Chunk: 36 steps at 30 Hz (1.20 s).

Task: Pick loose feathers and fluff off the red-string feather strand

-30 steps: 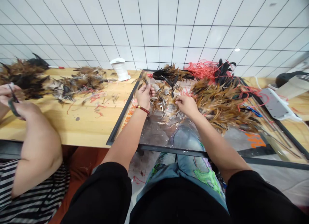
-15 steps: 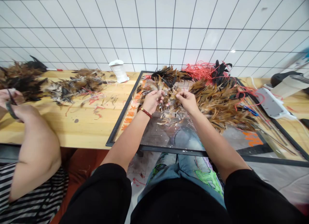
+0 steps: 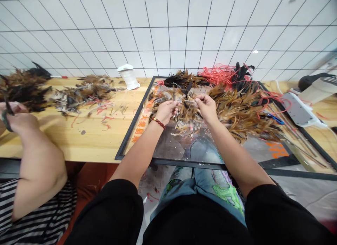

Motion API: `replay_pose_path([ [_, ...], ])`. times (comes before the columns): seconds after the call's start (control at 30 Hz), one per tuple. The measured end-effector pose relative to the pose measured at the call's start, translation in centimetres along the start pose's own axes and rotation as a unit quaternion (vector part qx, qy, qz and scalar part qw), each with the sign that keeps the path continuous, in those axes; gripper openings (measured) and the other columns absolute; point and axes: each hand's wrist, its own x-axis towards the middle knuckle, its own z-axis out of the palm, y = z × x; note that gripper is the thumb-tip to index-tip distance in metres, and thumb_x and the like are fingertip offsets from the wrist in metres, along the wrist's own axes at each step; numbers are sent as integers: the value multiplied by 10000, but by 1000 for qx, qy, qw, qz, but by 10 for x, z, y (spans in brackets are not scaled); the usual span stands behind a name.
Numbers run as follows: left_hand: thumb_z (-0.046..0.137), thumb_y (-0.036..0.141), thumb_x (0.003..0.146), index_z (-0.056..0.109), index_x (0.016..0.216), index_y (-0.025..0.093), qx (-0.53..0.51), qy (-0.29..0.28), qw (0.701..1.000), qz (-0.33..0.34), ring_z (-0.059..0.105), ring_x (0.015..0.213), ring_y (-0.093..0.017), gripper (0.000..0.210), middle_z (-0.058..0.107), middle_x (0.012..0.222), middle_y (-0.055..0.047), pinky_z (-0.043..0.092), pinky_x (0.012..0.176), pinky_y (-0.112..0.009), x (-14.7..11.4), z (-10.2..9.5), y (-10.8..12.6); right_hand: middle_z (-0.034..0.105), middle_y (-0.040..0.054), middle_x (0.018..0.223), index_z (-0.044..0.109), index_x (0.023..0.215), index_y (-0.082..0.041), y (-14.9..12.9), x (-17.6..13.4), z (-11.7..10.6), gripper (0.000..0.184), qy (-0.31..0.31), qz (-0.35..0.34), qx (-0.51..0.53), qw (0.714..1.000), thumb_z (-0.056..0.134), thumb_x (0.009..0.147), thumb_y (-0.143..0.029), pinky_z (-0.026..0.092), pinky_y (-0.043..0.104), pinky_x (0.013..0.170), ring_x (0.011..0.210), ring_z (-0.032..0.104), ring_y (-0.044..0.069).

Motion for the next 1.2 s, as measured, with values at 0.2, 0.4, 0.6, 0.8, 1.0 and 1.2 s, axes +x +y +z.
replay_pose_path([
  [0.2,759,160,818,648,760,137,-85,89,987,102,537,479,-17,127,674,700,23,412,460,-137,8,-6,6,703,12,754,700,766,-179,-1,-10,0,91,-135,-45,-227,964,636,768,-242,473,287,753,715,612,154],
  [0.4,761,172,813,637,778,142,-90,126,979,130,519,456,-9,132,673,667,47,390,448,-137,8,-4,5,764,2,777,786,779,-201,-20,-35,13,146,-431,-92,-315,841,649,790,-150,451,242,726,719,646,135],
  [0.6,715,163,849,644,773,147,-91,148,977,126,506,442,-15,105,660,645,54,389,464,-153,12,-4,0,780,50,966,796,1010,-217,-24,-21,7,251,-302,-99,-373,872,606,854,-166,487,306,827,887,692,198],
  [0.8,733,191,838,650,775,146,-87,150,978,118,502,450,-14,113,655,660,52,382,474,-150,13,-5,-2,664,135,1177,679,1331,-294,-19,-5,22,500,-272,-197,-553,762,468,908,-131,460,378,837,1047,633,286],
  [1.0,696,166,864,639,775,139,-105,178,972,111,489,439,-12,109,648,647,55,368,462,-153,11,-5,1,678,126,1098,772,1016,-172,-15,23,14,277,-128,-172,-453,865,531,886,-211,458,352,854,984,620,249],
  [1.2,719,147,839,663,766,130,-84,135,981,115,515,459,-20,93,665,664,36,387,469,-155,7,-1,-2,652,11,711,695,791,-166,-2,37,-7,155,-96,-37,-231,968,555,800,-234,445,295,704,652,523,148],
])
